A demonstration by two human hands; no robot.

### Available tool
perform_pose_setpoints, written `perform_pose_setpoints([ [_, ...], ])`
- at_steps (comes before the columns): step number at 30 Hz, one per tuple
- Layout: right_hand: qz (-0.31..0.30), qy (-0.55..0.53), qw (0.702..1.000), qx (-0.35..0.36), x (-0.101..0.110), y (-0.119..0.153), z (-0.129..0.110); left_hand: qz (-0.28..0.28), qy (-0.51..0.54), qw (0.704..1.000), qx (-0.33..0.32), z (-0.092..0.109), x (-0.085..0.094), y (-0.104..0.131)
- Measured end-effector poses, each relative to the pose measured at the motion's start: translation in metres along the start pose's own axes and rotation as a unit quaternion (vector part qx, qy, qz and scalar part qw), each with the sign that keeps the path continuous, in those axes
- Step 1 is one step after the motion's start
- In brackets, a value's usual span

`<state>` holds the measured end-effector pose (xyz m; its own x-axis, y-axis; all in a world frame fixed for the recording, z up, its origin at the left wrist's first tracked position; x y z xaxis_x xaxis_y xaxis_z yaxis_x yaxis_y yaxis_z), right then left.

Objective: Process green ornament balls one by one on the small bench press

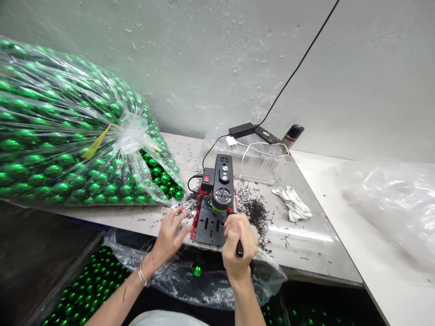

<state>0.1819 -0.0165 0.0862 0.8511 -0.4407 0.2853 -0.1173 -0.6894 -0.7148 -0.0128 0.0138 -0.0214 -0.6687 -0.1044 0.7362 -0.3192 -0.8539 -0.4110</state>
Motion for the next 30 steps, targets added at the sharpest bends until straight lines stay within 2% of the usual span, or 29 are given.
perform_pose_setpoints([
  [2, 0.001, -0.002, 1.0, 0.002, 0.0, 0.001, 0.0, 0.012, -0.052, 0.997, 0.057, -0.02, 0.014, -0.03],
  [3, -0.001, -0.002, 1.0, 0.001, 0.0, 0.001, 0.0, -0.009, -0.075, 0.994, 0.075, -0.03, 0.019, -0.045],
  [6, -0.007, 0.001, 1.0, -0.007, 0.0, 0.0, -0.001, -0.115, -0.105, 0.983, 0.097, -0.051, 0.023, -0.077],
  [8, -0.005, 0.0, 1.0, -0.001, 0.0, -0.001, -0.002, -0.162, -0.102, 0.977, 0.098, -0.057, 0.022, -0.086],
  [10, -0.005, -0.003, 1.0, 0.014, 0.0, -0.001, -0.002, -0.165, -0.079, 0.978, 0.1, -0.058, 0.023, -0.087],
  [12, -0.008, -0.004, 1.0, 0.023, -0.001, -0.001, -0.002, -0.137, 0.028, 0.982, 0.126, -0.056, 0.027, -0.082],
  [13, -0.009, -0.002, 1.0, 0.025, -0.001, -0.001, -0.002, -0.118, 0.123, 0.974, 0.151, -0.055, 0.028, -0.078],
  [14, -0.008, 0.0, 1.0, 0.025, -0.001, -0.001, -0.001, -0.098, 0.238, 0.95, 0.179, -0.053, 0.029, -0.073],
  [15, -0.006, 0.002, 1.0, 0.024, -0.001, 0.0, -0.001, -0.081, 0.356, 0.908, 0.206, -0.05, 0.029, -0.067],
  [17, 0.0, 0.006, 1.0, 0.022, -0.001, 0.0, -0.001, -0.061, 0.541, 0.801, 0.247, -0.042, 0.024, -0.054],
  [19, 0.003, 0.005, 1.0, 0.022, -0.002, 0.0, 0.0, -0.051, 0.639, 0.715, 0.28, -0.033, 0.014, -0.043],
  [20, 0.003, 0.003, 1.0, 0.023, -0.002, 0.001, 0.001, -0.05, 0.662, 0.688, 0.294, -0.028, 0.008, -0.038],
  [22, 0.001, 0.002, 1.0, 0.026, -0.002, 0.001, 0.002, -0.055, 0.681, 0.656, 0.32, -0.018, -0.005, -0.032],
  [26, -0.008, 0.01, 0.999, 0.032, -0.001, 0.002, 0.002, -0.08, 0.703, 0.616, 0.345, -0.001, -0.026, -0.032],
  [28, -0.013, 0.018, 0.999, 0.034, -0.001, 0.003, 0.002, -0.085, 0.707, 0.612, 0.343, 0.002, -0.031, -0.035],
  [30, -0.016, 0.022, 0.999, 0.038, -0.001, 0.003, 0.001, -0.087, 0.69, 0.633, 0.339, 0.003, -0.035, -0.036],
])
Point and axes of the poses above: each hand's wrist, its own y-axis away from the middle knuckle, its own x-axis out of the back of the hand, z = x × y, the point moved 2 cm from there along -y, towards the middle knuckle, and after that the axes turned 12 degrees about -z, right-handed, at the moved point
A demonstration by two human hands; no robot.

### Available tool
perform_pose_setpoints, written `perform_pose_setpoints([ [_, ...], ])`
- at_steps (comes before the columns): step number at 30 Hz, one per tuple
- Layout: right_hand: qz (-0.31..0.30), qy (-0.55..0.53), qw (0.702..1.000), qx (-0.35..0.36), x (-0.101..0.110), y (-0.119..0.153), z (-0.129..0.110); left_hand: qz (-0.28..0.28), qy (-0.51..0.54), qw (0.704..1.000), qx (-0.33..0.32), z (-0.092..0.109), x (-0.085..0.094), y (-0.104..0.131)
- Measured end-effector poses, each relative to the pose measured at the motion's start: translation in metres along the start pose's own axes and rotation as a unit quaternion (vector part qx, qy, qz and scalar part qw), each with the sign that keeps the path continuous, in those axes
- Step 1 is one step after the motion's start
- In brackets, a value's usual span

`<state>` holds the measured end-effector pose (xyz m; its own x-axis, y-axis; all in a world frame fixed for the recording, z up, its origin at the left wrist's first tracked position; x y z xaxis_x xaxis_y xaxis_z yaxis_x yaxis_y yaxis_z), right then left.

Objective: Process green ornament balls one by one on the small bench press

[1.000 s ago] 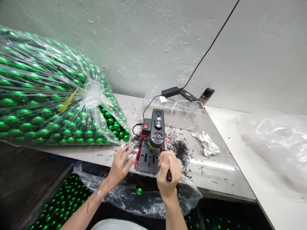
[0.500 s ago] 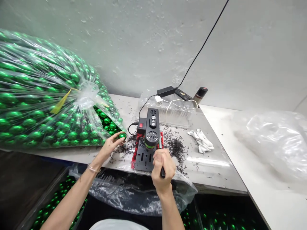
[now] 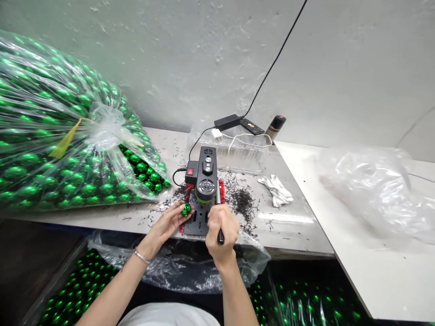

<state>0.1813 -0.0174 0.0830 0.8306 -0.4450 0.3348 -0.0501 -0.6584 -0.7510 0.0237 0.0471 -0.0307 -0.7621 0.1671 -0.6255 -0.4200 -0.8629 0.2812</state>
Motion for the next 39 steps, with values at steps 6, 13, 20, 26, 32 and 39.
perform_pose_setpoints([
  [6, 0.004, -0.012, 1.0, -0.006, 0.001, -0.004, -0.002, 0.043, -0.124, 0.991, -0.02, -0.003, 0.004, -0.003],
  [13, 0.002, -0.014, 0.999, -0.036, 0.003, -0.016, -0.011, -0.004, -0.247, 0.966, -0.08, -0.01, -0.01, -0.01],
  [20, 0.005, -0.004, 0.999, -0.031, 0.003, -0.011, -0.009, 0.009, -0.525, 0.833, -0.171, -0.019, -0.015, -0.006],
  [26, 0.0, 0.002, 1.0, -0.031, 0.002, -0.008, -0.008, -0.006, -0.606, 0.766, -0.214, -0.02, -0.014, -0.005],
  [32, -0.008, 0.014, 1.0, 0.006, 0.001, 0.005, 0.0, 0.017, -0.616, 0.74, -0.27, -0.028, -0.016, -0.011],
  [39, -0.025, 0.054, 0.995, 0.08, -0.01, 0.038, 0.032, 0.013, -0.618, 0.732, -0.287, -0.031, -0.012, -0.012],
])
Point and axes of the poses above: each hand's wrist, its own y-axis away from the middle knuckle, its own x-axis out of the back of the hand, z = x × y, the point moved 2 cm from there along -y, towards the middle knuckle, and after that the axes turned 12 degrees about -z, right-handed, at the moved point
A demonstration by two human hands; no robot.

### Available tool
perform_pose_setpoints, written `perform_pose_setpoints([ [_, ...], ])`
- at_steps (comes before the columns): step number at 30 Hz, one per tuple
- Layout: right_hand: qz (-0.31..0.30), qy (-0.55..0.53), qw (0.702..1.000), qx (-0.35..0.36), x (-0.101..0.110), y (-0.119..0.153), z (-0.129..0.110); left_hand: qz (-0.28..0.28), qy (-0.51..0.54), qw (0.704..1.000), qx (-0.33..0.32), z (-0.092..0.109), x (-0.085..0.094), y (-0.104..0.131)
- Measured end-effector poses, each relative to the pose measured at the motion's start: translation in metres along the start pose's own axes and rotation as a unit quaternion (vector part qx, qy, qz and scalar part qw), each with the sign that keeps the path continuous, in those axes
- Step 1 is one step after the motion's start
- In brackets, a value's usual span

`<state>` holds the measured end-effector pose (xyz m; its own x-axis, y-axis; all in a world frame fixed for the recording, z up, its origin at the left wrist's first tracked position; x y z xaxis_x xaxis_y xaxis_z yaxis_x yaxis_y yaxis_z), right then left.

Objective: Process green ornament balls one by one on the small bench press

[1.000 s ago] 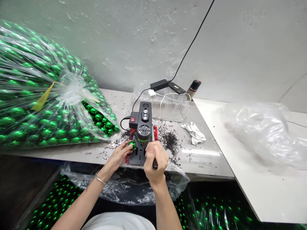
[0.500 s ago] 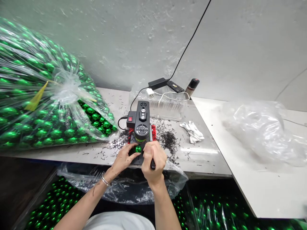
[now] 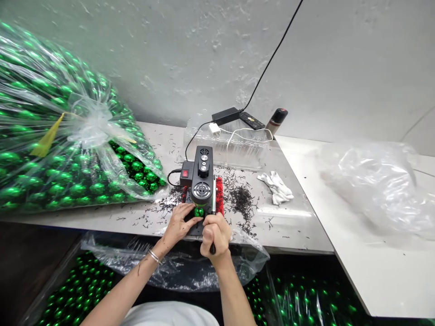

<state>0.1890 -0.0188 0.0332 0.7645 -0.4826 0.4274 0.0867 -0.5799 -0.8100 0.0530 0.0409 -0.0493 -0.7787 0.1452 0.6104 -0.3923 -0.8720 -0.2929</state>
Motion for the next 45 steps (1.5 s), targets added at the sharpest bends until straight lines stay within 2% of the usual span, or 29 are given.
perform_pose_setpoints([
  [8, 0.047, -0.005, 0.999, -0.002, -0.018, 0.029, 0.02, 0.014, -0.015, 1.0, -0.016, 0.0, -0.001, 0.0],
  [17, 0.034, -0.008, 0.999, 0.0, -0.021, 0.028, 0.018, 0.009, 0.001, 1.0, -0.007, 0.0, -0.001, 0.001],
  [20, 0.017, -0.003, 1.0, 0.014, -0.015, 0.021, 0.014, 0.006, 0.008, 1.0, -0.002, 0.001, -0.002, 0.0],
  [23, 0.02, -0.014, 1.0, 0.01, -0.001, -0.001, 0.002, 0.005, 0.012, 1.0, 0.003, 0.001, -0.002, -0.004],
  [25, 0.026, -0.029, 0.999, -0.019, 0.012, -0.023, -0.009, 0.006, 0.012, 1.0, 0.01, 0.003, 0.0, -0.004],
  [26, 0.025, -0.04, 0.997, -0.054, 0.018, -0.034, -0.014, 0.009, 0.011, 1.0, 0.013, 0.004, 0.002, -0.001],
  [28, 0.001, -0.062, 0.993, -0.098, 0.026, -0.053, -0.023, 0.015, 0.006, 1.0, 0.009, 0.01, 0.007, 0.012],
  [30, -0.009, -0.074, 0.991, -0.115, 0.03, -0.063, -0.028, 0.004, -0.006, 1.0, -0.022, 0.017, 0.012, 0.036],
  [33, 0.007, -0.069, 0.991, -0.114, 0.029, -0.062, -0.029, -0.044, -0.046, 0.995, -0.082, 0.024, 0.015, 0.078],
  [35, 0.021, -0.06, 0.992, -0.11, 0.025, -0.056, -0.027, -0.04, -0.079, 0.991, -0.101, 0.022, 0.022, 0.09],
  [36, 0.025, -0.057, 0.992, -0.109, 0.023, -0.054, -0.026, -0.021, -0.096, 0.99, -0.102, 0.019, 0.029, 0.089],
  [38, 0.031, -0.055, 0.992, -0.106, 0.021, -0.051, -0.025, 0.037, -0.137, 0.986, -0.085, 0.009, 0.053, 0.068],
  [40, 0.034, -0.054, 0.993, -0.102, 0.02, -0.05, -0.024, 0.106, -0.208, 0.972, -0.026, -0.004, 0.085, 0.032],
  [41, 0.035, -0.054, 0.993, -0.1, 0.02, -0.05, -0.024, 0.121, -0.251, 0.96, 0.01, -0.01, 0.101, 0.012],
  [42, 0.035, -0.055, 0.993, -0.099, 0.02, -0.05, -0.024, 0.112, -0.294, 0.948, 0.046, -0.017, 0.115, -0.008],
  [45, 0.031, -0.058, 0.993, -0.1, 0.02, -0.049, -0.023, 0.008, -0.386, 0.913, 0.13, -0.034, 0.138, -0.053],
])
Point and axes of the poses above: each hand's wrist, its own y-axis away from the middle knuckle, its own x-axis out of the back of the hand, z = x × y, the point moved 2 cm from there along -y, towards the middle knuckle, and after that the axes turned 12 degrees about -z, right-handed, at the moved point
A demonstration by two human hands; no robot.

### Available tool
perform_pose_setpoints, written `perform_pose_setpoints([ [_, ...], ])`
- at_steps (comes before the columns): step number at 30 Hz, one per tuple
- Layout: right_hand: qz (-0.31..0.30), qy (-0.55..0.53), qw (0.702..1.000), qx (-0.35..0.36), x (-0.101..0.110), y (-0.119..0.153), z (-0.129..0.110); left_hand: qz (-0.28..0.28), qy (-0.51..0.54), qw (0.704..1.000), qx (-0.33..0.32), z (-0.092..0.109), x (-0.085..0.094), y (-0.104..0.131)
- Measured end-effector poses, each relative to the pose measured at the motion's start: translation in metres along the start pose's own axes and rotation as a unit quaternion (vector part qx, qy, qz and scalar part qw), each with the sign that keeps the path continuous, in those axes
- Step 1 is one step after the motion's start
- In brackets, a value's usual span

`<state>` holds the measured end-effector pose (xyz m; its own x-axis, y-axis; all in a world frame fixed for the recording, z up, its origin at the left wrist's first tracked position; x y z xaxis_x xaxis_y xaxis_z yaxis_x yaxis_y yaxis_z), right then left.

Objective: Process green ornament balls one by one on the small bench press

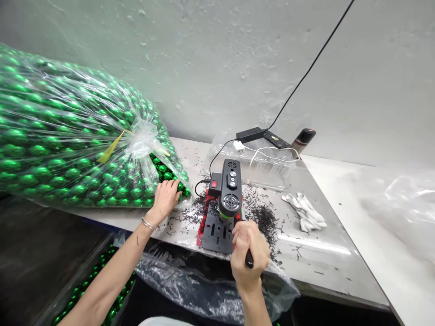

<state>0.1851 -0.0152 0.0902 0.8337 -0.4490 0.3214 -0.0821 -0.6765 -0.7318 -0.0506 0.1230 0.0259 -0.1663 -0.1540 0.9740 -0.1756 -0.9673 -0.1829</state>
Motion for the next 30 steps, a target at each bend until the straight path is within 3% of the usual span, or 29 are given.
perform_pose_setpoints([
  [2, 0.0, 0.0, 1.0, 0.003, 0.0, 0.001, 0.001, -0.049, -0.027, 0.998, 0.003, -0.004, 0.0, -0.015],
  [4, 0.0, -0.001, 1.0, 0.008, -0.001, 0.002, 0.001, -0.053, -0.011, 0.999, -0.004, -0.006, 0.0, -0.019],
  [6, -0.002, -0.006, 1.0, 0.013, -0.001, 0.002, 0.001, -0.03, 0.083, 0.996, -0.012, -0.007, 0.003, -0.014],
  [8, -0.005, -0.01, 1.0, 0.017, -0.001, 0.002, 0.0, -0.018, 0.266, 0.964, -0.013, -0.007, 0.009, -0.003],
  [11, -0.005, -0.014, 1.0, 0.025, -0.002, 0.002, 0.001, -0.046, 0.54, 0.84, 0.021, -0.001, 0.011, 0.018],
  [13, -0.006, -0.013, 0.999, 0.029, -0.002, 0.003, 0.002, -0.056, 0.651, 0.754, 0.062, 0.009, 0.005, 0.032],
  [18, -0.012, -0.017, 0.999, 0.034, -0.002, 0.004, 0.002, -0.092, 0.799, 0.572, 0.16, 0.044, -0.03, 0.056],
  [21, -0.018, -0.007, 0.999, 0.033, -0.002, 0.003, 0.001, -0.13, 0.839, 0.501, 0.167, 0.064, -0.042, 0.065],
  [24, -0.022, 0.002, 0.999, 0.027, -0.001, 0.003, 0.0, -0.155, 0.854, 0.473, 0.153, 0.079, -0.044, 0.073],
  [26, -0.023, 0.005, 0.999, 0.025, -0.001, 0.003, 0.0, -0.161, 0.854, 0.472, 0.146, 0.085, -0.046, 0.076],
  [28, -0.024, 0.006, 0.999, 0.025, -0.001, 0.003, 0.0, -0.158, 0.837, 0.504, 0.141, 0.087, -0.049, 0.078],
  [30, -0.022, 0.005, 0.999, 0.03, -0.001, 0.002, 0.0, -0.146, 0.799, 0.568, 0.133, 0.089, -0.053, 0.078],
])
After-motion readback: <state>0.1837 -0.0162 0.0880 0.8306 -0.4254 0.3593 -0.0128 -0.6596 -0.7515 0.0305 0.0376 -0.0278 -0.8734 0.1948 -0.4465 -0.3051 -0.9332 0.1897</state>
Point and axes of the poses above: each hand's wrist, its own y-axis away from the middle knuckle, its own x-axis out of the back of the hand, z = x × y, the point moved 2 cm from there along -y, towards the middle knuckle, and after that the axes turned 12 degrees about -z, right-handed, at the moved point
